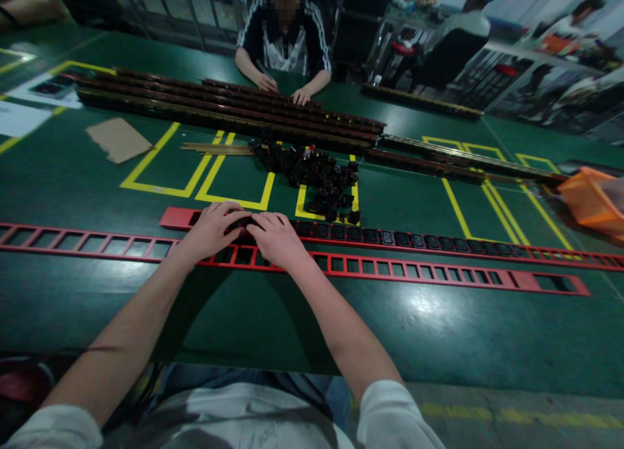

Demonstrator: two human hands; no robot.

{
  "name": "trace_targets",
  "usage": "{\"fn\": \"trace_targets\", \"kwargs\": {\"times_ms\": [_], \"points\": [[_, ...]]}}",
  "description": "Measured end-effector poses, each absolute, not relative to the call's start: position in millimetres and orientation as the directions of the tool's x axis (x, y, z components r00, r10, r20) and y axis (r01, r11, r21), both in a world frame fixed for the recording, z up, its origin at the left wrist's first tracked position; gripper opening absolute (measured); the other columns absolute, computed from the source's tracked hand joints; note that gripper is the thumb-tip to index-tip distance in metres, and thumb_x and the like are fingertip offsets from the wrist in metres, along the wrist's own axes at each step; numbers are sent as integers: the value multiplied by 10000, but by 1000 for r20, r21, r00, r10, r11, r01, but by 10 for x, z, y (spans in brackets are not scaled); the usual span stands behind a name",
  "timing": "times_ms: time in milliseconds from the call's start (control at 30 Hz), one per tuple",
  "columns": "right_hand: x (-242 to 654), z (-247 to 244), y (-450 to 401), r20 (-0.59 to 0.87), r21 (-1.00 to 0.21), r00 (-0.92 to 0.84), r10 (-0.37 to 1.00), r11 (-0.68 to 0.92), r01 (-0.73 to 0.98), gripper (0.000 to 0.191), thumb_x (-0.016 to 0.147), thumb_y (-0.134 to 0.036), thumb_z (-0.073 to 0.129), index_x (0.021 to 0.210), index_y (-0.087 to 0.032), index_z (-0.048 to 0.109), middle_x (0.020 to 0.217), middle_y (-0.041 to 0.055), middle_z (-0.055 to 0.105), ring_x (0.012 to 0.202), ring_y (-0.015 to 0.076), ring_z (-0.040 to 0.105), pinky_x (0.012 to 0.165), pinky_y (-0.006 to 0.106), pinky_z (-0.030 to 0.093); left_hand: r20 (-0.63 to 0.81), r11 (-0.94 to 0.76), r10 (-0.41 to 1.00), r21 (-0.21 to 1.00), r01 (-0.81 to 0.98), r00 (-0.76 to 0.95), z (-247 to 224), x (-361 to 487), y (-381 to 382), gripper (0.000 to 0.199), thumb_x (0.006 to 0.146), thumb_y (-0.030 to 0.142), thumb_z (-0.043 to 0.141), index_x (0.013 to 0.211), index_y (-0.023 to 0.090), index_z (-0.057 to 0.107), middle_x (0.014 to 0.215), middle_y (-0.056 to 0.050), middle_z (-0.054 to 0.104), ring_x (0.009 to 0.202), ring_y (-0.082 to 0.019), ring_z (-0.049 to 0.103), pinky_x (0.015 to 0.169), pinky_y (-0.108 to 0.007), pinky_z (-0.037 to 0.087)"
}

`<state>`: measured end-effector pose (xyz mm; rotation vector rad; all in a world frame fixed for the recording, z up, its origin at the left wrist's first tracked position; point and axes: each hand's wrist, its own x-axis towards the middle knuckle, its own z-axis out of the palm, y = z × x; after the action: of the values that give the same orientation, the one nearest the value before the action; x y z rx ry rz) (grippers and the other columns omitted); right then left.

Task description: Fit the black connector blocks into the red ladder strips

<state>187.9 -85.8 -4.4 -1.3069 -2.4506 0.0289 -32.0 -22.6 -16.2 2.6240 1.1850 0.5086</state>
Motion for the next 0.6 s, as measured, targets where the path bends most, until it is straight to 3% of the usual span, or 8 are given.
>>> {"fn": "trace_targets", "kwargs": {"times_ms": [167,300,500,600], "points": [[1889,-67,-852,358,-236,-407,840,503,831,289,1057,-170,492,1210,-156,738,1400,138,684,1307,295,573,1098,478,452,249,-654,755,351,671,606,-167,-336,-208,362,976,294,595,1316,207,685,1347,-143,626,1270,-351,541,1056,-544,469],[1888,-58,-854,313,-249,-401,861,482,840,279,1059,-180,504,1204,-176,742,1385,122,696,1293,288,577,1105,481,446,302,-653,757,361,666,579,-177,-349,-203,324,1012,329,539,1254,193,706,1276,-144,641,1232,-340,562,1033,-530,482],[1871,-31,-879,262,-144,-497,827,543,827,430,1065,-148,471,1469,-215,604,1613,106,528,1437,287,484,1190,515,389,360,-662,747,326,675,559,-253,-383,-157,305,1000,318,536,1198,217,744,1164,-116,659,1156,-322,578,1009,-512,488],[1872,-36,-882,230,-117,-515,826,548,828,468,1057,-133,473,1505,-226,571,1646,104,491,1488,293,441,1226,548,356,352,-668,744,344,660,568,-283,-406,-127,315,999,325,534,1205,219,747,1151,-111,664,1142,-314,590,998,-501,492]]}}
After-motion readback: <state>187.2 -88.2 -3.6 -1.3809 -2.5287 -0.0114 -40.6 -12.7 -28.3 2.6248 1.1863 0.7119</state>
